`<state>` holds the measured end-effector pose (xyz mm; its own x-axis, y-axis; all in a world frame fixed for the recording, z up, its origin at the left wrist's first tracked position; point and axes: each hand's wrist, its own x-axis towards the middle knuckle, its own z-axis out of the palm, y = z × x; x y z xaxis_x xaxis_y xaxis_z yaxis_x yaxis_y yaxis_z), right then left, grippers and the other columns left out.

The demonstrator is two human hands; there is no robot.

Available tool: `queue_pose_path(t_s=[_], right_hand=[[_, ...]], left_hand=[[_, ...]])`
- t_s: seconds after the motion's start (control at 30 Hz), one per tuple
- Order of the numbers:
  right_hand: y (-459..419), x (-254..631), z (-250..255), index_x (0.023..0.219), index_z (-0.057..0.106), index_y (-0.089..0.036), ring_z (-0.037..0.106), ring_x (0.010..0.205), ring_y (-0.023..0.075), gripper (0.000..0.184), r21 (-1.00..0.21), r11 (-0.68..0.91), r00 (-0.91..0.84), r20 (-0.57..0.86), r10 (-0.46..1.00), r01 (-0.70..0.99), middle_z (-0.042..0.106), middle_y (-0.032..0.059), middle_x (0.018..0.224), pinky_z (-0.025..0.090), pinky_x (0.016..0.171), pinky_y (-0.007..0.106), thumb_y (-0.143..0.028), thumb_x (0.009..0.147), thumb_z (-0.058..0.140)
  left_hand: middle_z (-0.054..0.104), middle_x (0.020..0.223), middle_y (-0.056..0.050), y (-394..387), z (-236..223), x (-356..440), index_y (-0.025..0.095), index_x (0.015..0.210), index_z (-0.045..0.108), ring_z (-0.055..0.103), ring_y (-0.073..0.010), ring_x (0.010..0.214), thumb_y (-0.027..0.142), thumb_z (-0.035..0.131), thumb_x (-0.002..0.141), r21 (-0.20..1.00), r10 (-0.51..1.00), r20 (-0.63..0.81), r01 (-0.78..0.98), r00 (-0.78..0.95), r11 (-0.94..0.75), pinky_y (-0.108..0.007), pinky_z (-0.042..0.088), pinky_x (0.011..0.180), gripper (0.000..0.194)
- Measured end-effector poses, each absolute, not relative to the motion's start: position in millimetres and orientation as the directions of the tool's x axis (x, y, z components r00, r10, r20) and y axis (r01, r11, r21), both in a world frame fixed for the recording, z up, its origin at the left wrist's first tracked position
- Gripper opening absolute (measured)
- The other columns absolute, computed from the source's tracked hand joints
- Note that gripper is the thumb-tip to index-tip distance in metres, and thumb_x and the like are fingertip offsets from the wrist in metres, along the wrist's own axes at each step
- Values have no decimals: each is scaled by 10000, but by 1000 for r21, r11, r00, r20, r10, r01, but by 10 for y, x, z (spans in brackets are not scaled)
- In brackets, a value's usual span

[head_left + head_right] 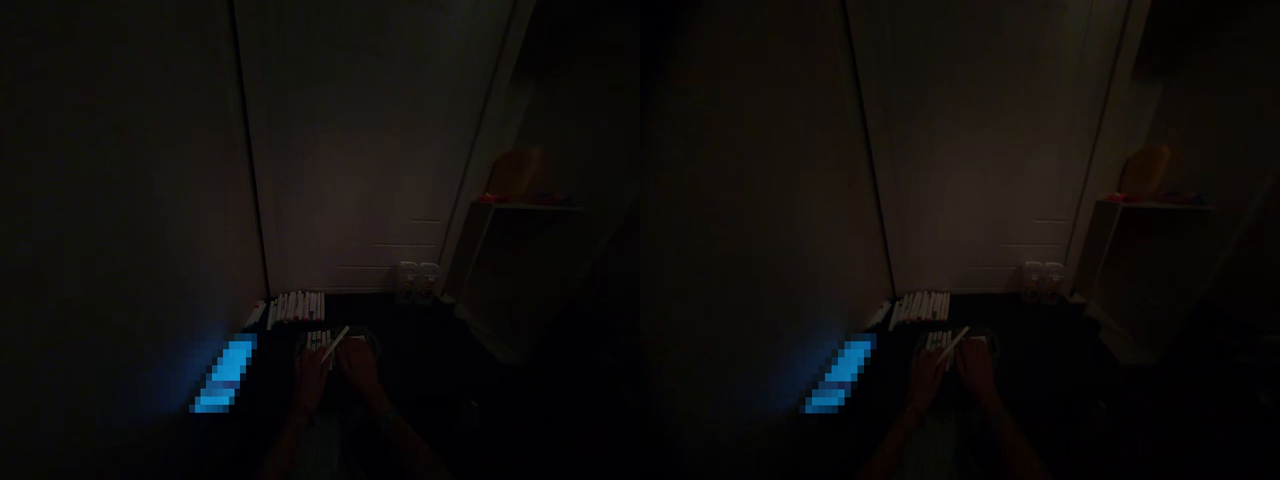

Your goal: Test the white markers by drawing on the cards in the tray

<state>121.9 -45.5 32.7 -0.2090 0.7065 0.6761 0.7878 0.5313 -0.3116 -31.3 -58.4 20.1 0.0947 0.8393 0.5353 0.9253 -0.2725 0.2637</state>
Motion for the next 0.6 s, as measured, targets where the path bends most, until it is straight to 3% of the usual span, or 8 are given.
queue_pose_path(t_s=[0.13, 0.27, 0.43, 0.6], right_hand=[[-426, 1233, 294, 1020, 563, -164, 520, 980, 222, 256, -288, 518, -207, 682, 701, 806, 595, 101, 1001, 371, 900, 428, -240, 894, 354], [-404, 1253, 257, 1070, 553, -157, 506, 1008, 237, 274, -293, 519, -193, 696, 692, 803, 589, 109, 1025, 366, 907, 445, -236, 873, 380], [-465, 1300, 315, 1206, 480, -200, 495, 1050, 215, 368, -427, 605, -213, 671, 710, 672, 563, 82, 1110, 386, 913, 397, -254, 843, 442], [-538, 1317, 408, 1156, 516, -224, 521, 1002, 194, 326, -566, 628, -207, 633, 746, 534, 573, 67, 1075, 414, 882, 349, -275, 839, 467]], left_hand=[[630, 1040, -28, -597, 242, -332, 238, 1039, 594, 494, -199, 1029, 277, 346, 879, 340, 860, 501, 890, 102, -304, -364, 362, 877, 298], [648, 944, -22, -601, 272, -344, 226, 942, 628, 520, -186, 965, 296, 312, 895, 376, 860, 494, 861, 126, -343, -349, 378, 840, 328], [638, 968, -35, -588, 222, -363, 223, 1010, 617, 531, -178, 942, 301, 324, 892, 370, 854, 500, 855, 145, -362, -340, 391, 831, 326], [636, 916, -42, -573, 186, -379, 216, 986, 631, 540, -182, 904, 288, 301, 895, 360, 865, 468, 856, 178, -371, -352, 395, 822, 350]])
